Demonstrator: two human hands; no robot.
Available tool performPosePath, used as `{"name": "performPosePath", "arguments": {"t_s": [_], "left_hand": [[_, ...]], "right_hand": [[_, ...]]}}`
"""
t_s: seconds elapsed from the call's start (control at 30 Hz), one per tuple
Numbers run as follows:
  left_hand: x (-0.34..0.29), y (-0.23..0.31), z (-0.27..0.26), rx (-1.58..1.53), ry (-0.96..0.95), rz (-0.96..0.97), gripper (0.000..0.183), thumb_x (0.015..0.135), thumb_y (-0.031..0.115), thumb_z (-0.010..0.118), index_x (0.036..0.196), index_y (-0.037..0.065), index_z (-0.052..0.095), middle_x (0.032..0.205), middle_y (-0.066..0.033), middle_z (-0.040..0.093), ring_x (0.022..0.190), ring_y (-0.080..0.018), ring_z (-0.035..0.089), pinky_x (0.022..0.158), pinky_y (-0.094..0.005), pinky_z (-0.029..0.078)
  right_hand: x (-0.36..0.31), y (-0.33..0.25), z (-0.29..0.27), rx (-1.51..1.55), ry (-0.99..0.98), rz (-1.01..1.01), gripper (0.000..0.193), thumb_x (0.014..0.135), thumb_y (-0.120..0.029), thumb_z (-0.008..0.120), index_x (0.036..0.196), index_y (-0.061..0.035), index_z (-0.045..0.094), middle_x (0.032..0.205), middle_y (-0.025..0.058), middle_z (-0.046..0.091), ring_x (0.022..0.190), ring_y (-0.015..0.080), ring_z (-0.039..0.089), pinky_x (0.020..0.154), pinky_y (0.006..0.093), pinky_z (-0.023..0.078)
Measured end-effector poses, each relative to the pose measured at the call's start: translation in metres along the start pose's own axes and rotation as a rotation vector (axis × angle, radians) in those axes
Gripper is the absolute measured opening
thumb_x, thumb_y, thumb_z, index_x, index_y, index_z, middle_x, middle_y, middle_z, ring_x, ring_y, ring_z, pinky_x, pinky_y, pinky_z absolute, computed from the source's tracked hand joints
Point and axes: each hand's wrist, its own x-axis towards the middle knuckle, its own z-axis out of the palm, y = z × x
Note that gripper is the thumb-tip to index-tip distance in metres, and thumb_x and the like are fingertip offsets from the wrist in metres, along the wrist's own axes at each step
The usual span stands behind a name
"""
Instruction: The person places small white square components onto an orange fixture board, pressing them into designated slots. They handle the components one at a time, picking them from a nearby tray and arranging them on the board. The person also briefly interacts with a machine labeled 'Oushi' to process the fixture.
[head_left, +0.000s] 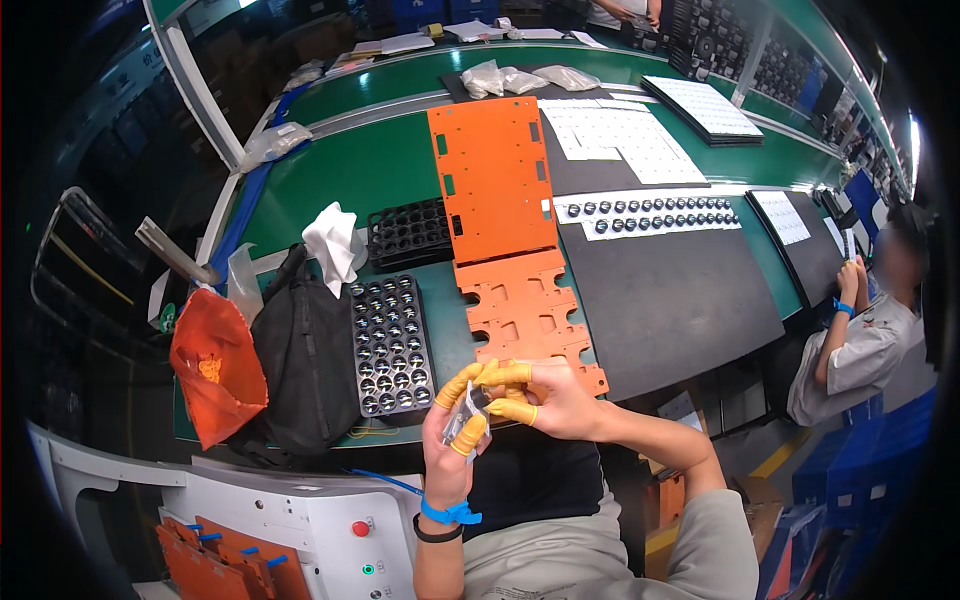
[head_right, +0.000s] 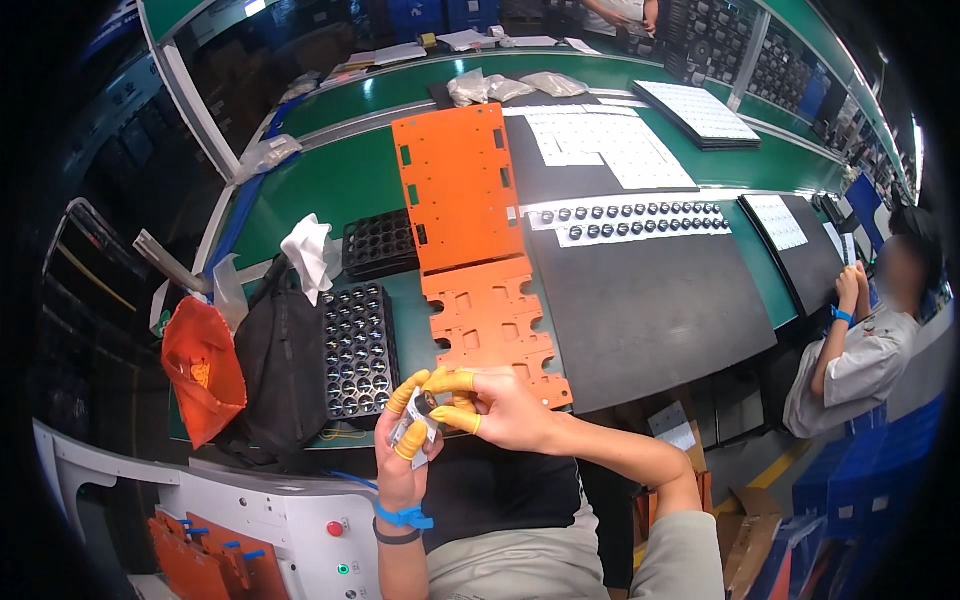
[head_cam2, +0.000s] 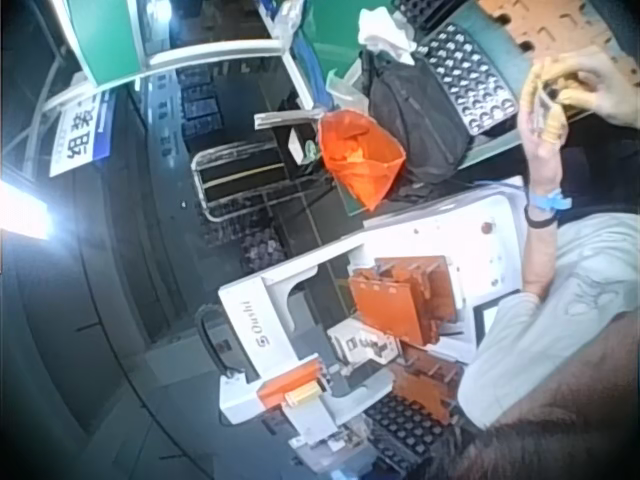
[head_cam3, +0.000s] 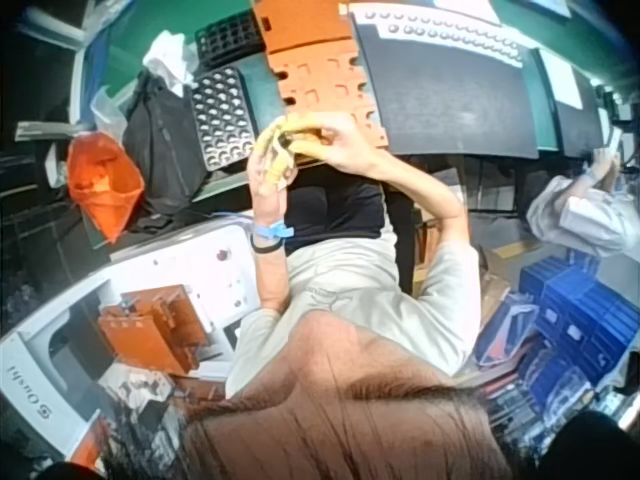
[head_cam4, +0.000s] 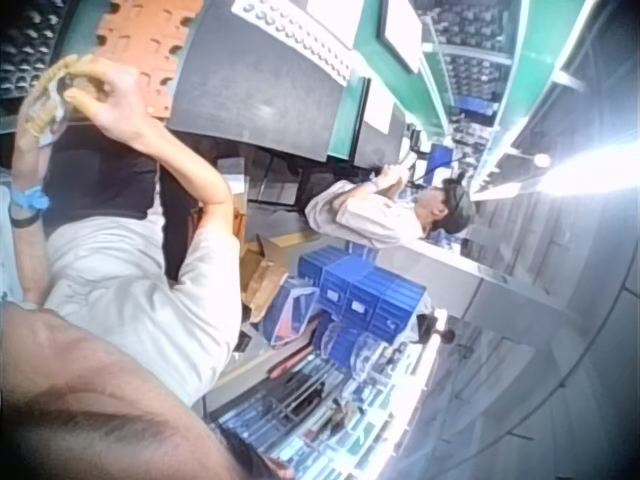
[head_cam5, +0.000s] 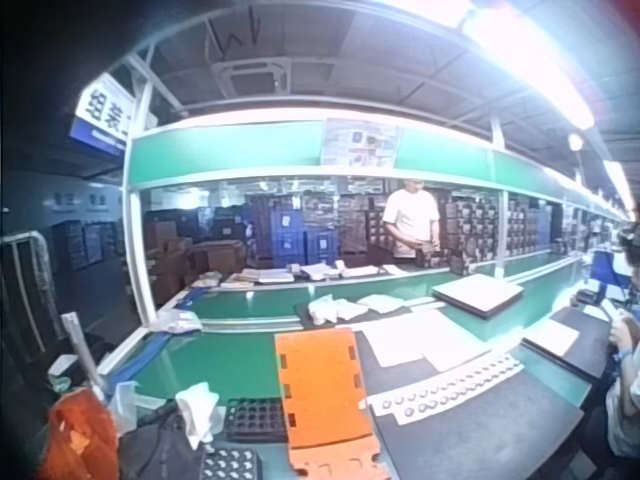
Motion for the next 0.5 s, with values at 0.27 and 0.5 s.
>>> {"name": "performPosePath", "arguments": {"t_s": [0.27, 0.5], "left_hand": [[0.0, 0.002, -0.003, 0.063, -0.014, -0.027, 0.067, 0.09, 0.022, 0.074, 0.145, 0.0, 0.045, 0.104, 0.0005, 0.062, 0.069, -0.0007, 0.05, 0.056, -0.0164, 0.036], [0.001, -0.002, -0.005, 0.089, -0.012, -0.012, 0.059, 0.094, 0.019, 0.07, 0.145, 0.001, 0.045, 0.122, -0.0031, 0.062, 0.071, 0.001, 0.046, 0.056, -0.0146, 0.033]], "right_hand": [[0.001, 0.01, 0.003, 0.062, 0.006, -0.104, 0.03, 0.092, -0.003, 0.072, 0.119, 0.0049, 0.065, 0.107, 0.0116, 0.068, 0.087, 0.0116, 0.064, 0.072, 0.0258, 0.055], [0.003, 0.013, 0.002, -0.001, 0.011, -0.083, 0.025, 0.092, -0.005, 0.072, 0.115, 0.0038, 0.065, 0.097, 0.0107, 0.068, 0.08, 0.0118, 0.064, 0.068, 0.027, 0.055]]}}
